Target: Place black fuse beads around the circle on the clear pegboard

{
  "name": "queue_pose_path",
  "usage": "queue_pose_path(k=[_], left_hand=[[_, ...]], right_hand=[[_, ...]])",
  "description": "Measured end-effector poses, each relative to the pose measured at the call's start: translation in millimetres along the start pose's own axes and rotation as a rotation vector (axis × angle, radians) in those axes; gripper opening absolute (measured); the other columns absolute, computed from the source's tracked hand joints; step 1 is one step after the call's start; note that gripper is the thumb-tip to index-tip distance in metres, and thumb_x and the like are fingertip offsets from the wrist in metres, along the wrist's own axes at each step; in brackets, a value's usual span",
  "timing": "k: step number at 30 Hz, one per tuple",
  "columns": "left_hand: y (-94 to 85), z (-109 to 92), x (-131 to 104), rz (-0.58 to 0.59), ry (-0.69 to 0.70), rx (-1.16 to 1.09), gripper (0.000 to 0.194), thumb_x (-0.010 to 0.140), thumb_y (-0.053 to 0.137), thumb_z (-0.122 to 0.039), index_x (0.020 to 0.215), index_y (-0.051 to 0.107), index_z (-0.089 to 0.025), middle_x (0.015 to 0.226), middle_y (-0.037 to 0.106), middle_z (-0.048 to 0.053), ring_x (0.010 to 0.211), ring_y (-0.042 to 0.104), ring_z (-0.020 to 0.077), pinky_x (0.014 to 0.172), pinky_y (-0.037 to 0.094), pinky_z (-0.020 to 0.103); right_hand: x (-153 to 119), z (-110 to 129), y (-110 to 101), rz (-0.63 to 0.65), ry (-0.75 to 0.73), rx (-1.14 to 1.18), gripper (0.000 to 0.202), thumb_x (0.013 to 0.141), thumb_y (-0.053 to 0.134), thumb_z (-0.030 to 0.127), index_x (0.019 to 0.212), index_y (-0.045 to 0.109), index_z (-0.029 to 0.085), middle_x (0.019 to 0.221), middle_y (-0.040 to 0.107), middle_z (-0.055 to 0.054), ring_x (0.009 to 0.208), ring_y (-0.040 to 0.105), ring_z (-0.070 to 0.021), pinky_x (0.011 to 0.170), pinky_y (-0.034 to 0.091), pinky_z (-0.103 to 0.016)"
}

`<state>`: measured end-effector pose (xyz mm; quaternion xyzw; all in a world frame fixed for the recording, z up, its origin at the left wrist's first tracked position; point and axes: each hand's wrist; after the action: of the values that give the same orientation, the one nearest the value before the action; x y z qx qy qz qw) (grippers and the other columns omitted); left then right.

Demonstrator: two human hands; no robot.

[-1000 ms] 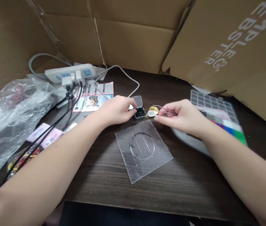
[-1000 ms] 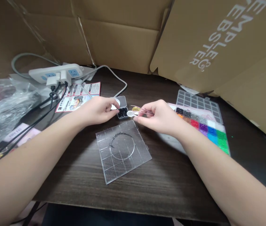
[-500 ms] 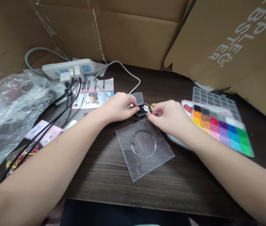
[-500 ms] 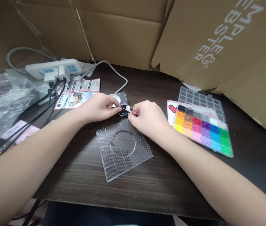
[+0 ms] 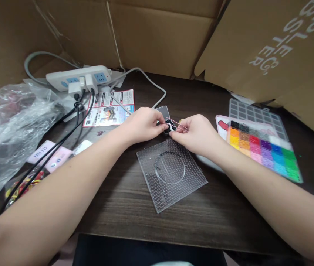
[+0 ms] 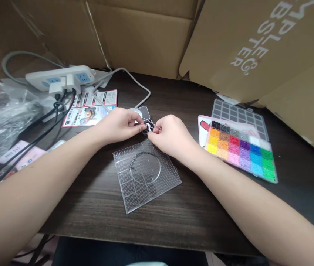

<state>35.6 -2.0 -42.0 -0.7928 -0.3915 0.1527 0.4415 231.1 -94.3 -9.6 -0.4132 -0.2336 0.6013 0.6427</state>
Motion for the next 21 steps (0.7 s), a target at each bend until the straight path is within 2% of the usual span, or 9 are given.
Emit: queue_pose_path(k=[5,10,16,21], left_hand=[[2.8,1,1,-0.015,-0.001,0.01,0.01,0.104,0.088,-0.028,0.096,0.093,-0.025,0.062,0.061,-0.004,0.069,0.062,0.0211,0.074,0.042,0.04],[4.8,-1,0,-0.023,-0.003,0.014,0.011,0.107,0.086,-0.03,0.1,0.094,-0.026,0.062,0.06,-0.004,0.07,0.062,0.0216,0.075,0.042,0.04],[2.8,-2,-4,-0.032,0.025,-0.01,0.019,0.112,0.079,-0.032,0.11,0.096,-0.025,0.063,0.059,-0.004,0.069,0.059,0.0207,0.076,0.041,0.04],[0.6,2,-7,-0.034,0.058,-0.054,0.023,0.114,0.074,-0.032,0.11,0.095,-0.025,0.066,0.064,-0.003,0.07,0.06,0.02,0.075,0.043,0.04]], right_hand=[[-1,2,-2,0.016,0.039,0.046,0.045,0.091,0.089,0.013,0.058,0.061,0.026,0.056,0.059,0.001,0.06,0.055,-0.0185,0.064,0.043,-0.038],[-1,2,-3,0.02,0.047,0.077,0.046,0.097,0.089,0.02,0.059,0.063,0.025,0.055,0.057,0.001,0.056,0.05,-0.0163,0.063,0.042,-0.038],[-2,-3,-8,0.018,0.046,0.101,0.056,0.101,0.089,0.022,0.055,0.057,0.026,0.055,0.052,0.002,0.057,0.043,-0.0153,0.062,0.037,-0.039],[-2,-9,-13,0.029,0.05,0.125,0.063,0.104,0.089,0.022,0.053,0.052,0.025,0.057,0.05,0.002,0.058,0.04,-0.0142,0.062,0.036,-0.038]])
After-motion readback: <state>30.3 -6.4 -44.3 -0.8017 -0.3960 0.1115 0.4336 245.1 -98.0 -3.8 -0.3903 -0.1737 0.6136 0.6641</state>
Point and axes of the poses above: each hand's wrist, its own x-axis towards the middle knuckle, its own y-axis out of the palm, z = x × y
